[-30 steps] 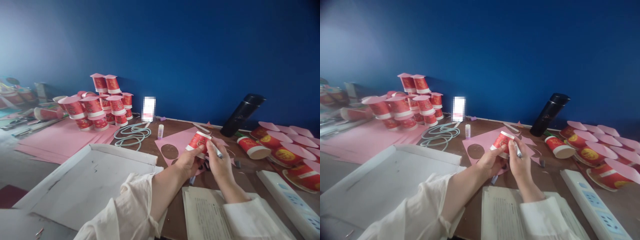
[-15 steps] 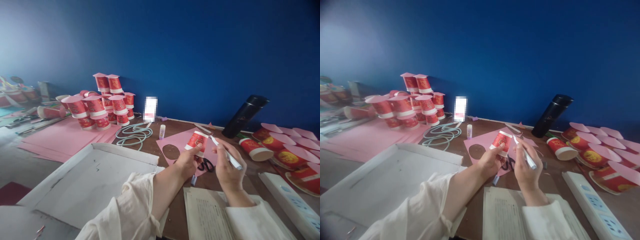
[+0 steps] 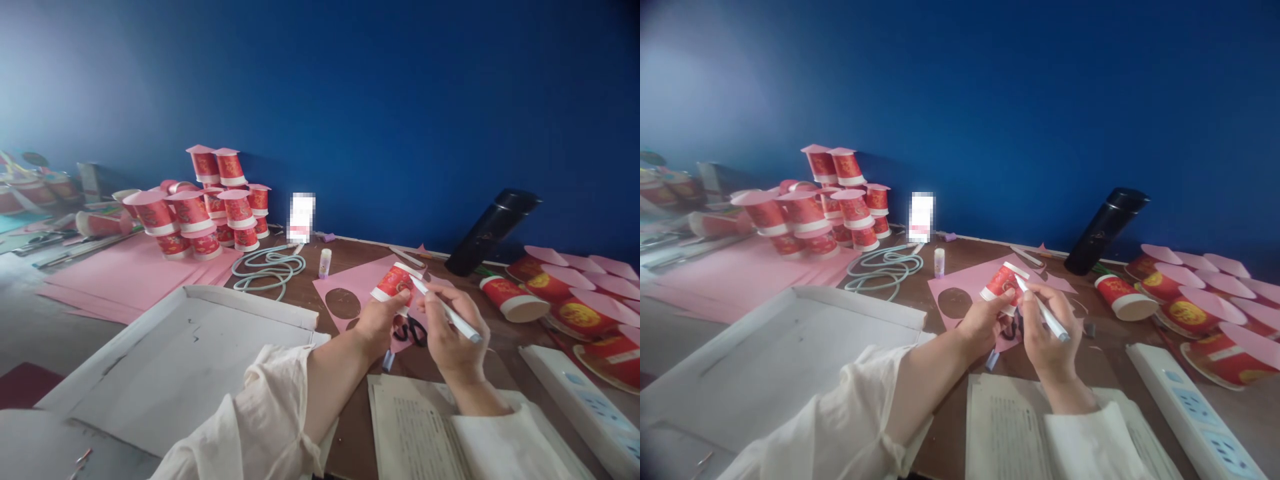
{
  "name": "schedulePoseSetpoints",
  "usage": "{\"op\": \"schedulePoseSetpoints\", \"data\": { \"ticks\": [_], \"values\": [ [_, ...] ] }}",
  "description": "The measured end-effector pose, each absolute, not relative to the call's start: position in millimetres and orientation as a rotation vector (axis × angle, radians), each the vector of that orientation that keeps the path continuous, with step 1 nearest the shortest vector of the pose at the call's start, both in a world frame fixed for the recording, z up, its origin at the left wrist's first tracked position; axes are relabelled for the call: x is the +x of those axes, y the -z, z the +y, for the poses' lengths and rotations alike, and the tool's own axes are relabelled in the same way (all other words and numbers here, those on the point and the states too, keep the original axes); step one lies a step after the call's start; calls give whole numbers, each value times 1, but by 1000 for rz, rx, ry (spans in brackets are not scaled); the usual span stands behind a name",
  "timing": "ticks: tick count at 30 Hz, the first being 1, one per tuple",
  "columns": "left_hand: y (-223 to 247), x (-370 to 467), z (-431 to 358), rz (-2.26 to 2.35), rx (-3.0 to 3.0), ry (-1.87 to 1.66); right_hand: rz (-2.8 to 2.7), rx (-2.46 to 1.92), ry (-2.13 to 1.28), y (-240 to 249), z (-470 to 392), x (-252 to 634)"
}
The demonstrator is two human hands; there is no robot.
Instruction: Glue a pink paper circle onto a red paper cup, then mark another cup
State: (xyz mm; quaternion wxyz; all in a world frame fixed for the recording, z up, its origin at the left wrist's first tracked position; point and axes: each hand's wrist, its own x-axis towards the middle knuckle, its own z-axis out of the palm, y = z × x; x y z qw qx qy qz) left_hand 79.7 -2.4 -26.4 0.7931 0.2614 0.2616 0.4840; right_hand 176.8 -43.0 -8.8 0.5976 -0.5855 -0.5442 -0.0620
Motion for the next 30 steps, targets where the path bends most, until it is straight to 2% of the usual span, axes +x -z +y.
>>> {"op": "schedulePoseSetpoints", "data": {
  "ticks": [14,30],
  "values": [
    [26,79,-4,690,755,-1074,-1343,-1336,240,5,-47,171],
    [24,78,-5,720,719,-1095,-1343,-1353,251,5,-46,170]
  ]
}}
